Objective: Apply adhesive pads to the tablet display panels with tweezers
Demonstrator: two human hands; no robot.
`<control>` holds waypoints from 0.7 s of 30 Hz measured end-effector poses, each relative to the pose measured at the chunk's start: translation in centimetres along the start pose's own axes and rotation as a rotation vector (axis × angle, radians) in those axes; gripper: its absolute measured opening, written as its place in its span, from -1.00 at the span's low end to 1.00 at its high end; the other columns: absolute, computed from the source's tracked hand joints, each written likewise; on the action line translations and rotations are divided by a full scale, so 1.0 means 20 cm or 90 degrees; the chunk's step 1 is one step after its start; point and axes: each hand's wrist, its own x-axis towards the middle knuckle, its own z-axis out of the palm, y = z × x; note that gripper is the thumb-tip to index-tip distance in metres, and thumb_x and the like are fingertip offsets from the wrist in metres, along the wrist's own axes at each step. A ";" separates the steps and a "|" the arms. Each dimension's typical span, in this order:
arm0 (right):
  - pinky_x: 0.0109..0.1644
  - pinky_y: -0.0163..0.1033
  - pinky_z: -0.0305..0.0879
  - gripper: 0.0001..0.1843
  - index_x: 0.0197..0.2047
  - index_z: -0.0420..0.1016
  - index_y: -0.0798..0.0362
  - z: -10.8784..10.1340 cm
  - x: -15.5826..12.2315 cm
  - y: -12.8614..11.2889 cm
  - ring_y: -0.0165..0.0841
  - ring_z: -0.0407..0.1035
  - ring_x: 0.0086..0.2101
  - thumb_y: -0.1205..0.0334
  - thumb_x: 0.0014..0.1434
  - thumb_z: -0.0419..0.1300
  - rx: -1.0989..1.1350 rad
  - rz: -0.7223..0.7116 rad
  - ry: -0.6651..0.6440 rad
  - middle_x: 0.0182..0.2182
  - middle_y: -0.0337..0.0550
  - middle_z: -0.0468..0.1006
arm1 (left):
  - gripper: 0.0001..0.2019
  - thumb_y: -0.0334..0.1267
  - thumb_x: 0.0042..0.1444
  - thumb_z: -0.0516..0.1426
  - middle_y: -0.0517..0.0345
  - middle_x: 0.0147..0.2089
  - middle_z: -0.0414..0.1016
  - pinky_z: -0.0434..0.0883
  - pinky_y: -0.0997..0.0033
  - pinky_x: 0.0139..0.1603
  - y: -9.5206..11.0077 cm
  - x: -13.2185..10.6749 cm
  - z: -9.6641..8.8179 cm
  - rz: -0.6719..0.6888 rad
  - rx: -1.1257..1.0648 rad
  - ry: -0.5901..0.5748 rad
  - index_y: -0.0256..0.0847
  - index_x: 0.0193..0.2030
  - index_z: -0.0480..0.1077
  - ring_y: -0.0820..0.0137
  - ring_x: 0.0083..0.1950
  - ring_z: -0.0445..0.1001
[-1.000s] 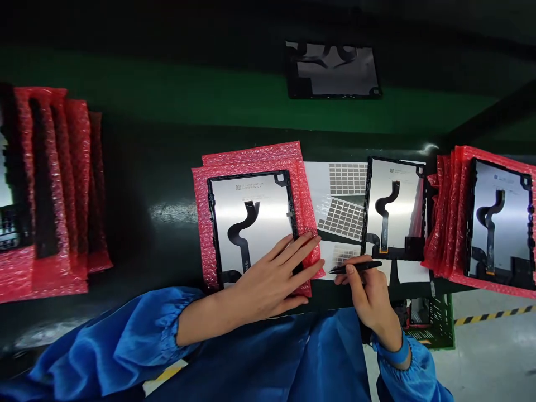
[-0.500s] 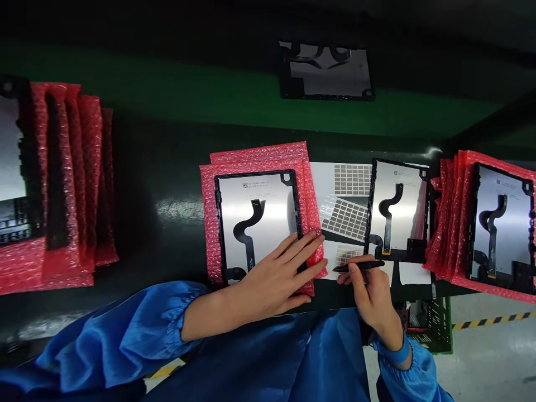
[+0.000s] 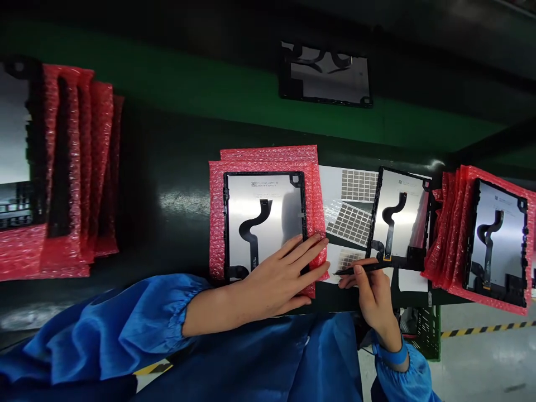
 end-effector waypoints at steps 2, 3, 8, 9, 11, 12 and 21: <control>-0.35 -0.06 0.65 -0.78 -0.12 0.52 -0.09 -0.01 0.01 -0.01 -0.16 0.64 -0.47 -0.05 0.46 0.24 0.053 -0.006 0.008 -0.41 -0.17 0.72 | -0.21 0.18 0.20 0.32 -0.44 0.60 0.06 0.07 -0.16 0.53 0.00 0.00 0.01 0.007 0.007 0.005 -0.31 0.41 0.34 -0.21 0.61 0.06; -0.37 -0.08 0.64 -0.79 -0.13 0.53 -0.09 -0.01 0.02 -0.01 -0.18 0.64 -0.48 -0.03 0.46 0.24 0.072 -0.015 0.014 -0.40 -0.18 0.72 | -0.19 0.19 0.20 0.32 -0.45 0.60 0.06 0.07 -0.17 0.53 0.00 0.00 0.01 0.012 0.008 0.008 -0.31 0.42 0.34 -0.22 0.61 0.06; -0.36 -0.12 0.61 -0.84 -0.09 0.55 -0.07 -0.03 0.10 -0.10 -0.20 0.64 -0.45 0.05 0.47 0.23 0.061 -0.052 -0.001 -0.33 -0.15 0.74 | -0.16 0.24 0.26 0.25 -0.42 0.58 0.11 0.11 -0.11 0.51 -0.04 -0.03 -0.07 0.022 0.004 0.064 -0.31 0.49 0.24 -0.18 0.59 0.11; -0.34 -0.11 0.61 -0.84 -0.08 0.55 -0.06 -0.03 0.12 -0.13 -0.20 0.65 -0.44 0.05 0.47 0.23 0.050 -0.054 -0.012 -0.32 -0.14 0.74 | -0.22 0.21 0.30 0.22 -0.40 0.55 0.18 0.13 -0.09 0.50 -0.05 -0.04 -0.10 0.015 0.005 0.077 -0.33 0.45 0.28 -0.16 0.56 0.17; -0.32 -0.10 0.60 -0.84 -0.08 0.55 -0.06 -0.03 0.16 -0.16 -0.20 0.64 -0.43 0.06 0.47 0.23 0.031 -0.057 -0.031 -0.32 -0.12 0.74 | -0.38 0.14 0.37 0.16 -0.34 0.43 0.37 0.25 -0.02 0.42 -0.07 -0.07 -0.14 -0.003 0.008 0.097 -0.36 0.33 0.40 -0.10 0.44 0.34; -0.33 -0.10 0.59 -0.83 -0.08 0.56 -0.05 -0.03 0.18 -0.18 -0.20 0.64 -0.43 0.05 0.47 0.23 0.024 -0.058 -0.035 -0.32 -0.11 0.73 | -0.44 0.10 0.40 0.14 -0.31 0.36 0.45 0.32 0.01 0.35 -0.08 -0.08 -0.16 -0.012 0.010 0.103 -0.36 0.27 0.45 -0.06 0.36 0.42; -0.48 -0.11 0.51 -0.79 -0.17 0.58 -0.06 -0.10 0.10 -0.08 -0.21 0.57 -0.53 -0.01 0.39 0.31 -0.043 -0.012 0.030 -0.36 -0.13 0.69 | -0.42 -0.03 0.31 0.23 -0.11 0.54 0.28 0.18 -0.05 0.49 -0.05 -0.11 0.02 0.049 0.037 0.128 -0.28 0.38 0.42 0.00 0.57 0.16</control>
